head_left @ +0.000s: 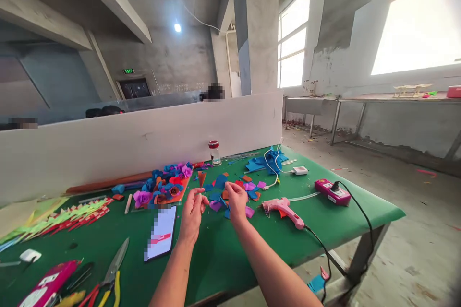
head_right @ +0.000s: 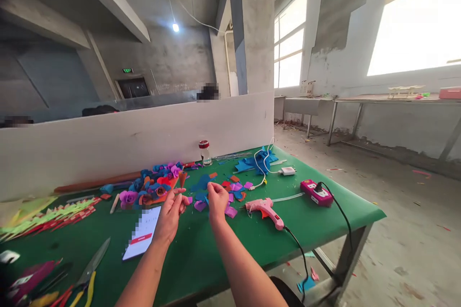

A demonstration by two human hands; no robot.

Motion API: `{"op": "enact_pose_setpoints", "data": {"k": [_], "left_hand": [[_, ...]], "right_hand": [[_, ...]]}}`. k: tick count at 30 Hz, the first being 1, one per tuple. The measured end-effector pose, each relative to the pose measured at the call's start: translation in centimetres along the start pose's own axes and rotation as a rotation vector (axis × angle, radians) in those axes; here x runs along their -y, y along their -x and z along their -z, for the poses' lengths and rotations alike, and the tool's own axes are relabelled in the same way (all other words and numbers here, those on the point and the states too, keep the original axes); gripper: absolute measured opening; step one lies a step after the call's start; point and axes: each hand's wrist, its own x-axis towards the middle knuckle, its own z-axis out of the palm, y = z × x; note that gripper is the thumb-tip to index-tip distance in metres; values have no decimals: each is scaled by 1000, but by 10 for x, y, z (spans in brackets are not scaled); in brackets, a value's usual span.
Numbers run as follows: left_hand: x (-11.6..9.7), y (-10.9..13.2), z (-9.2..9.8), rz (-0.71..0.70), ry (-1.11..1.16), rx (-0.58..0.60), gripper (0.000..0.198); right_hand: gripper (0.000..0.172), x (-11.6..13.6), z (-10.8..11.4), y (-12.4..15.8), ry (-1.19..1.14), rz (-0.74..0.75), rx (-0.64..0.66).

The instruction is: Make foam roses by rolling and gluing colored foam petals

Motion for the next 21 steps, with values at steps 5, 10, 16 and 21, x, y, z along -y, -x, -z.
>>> {"op": "enact_pose_setpoints", "data": {"k": [5, 10, 16, 21], "left_hand": [[4, -26, 0, 9, -15, 9, 35], [26, -29, -4, -36, -104, -95, 30], [41, -24, -6, -9, -65, -75, 27], [42, -21, -9, -19, -95, -29, 22]], "right_hand": [[41, -21, 1, -6, -6, -47, 122], [42, -13, 9, -9, -69, -73, 89], [37, -4, 10, -6, -182, -190, 119], [33, 0, 13, -6, -161, -202, 81]]}}
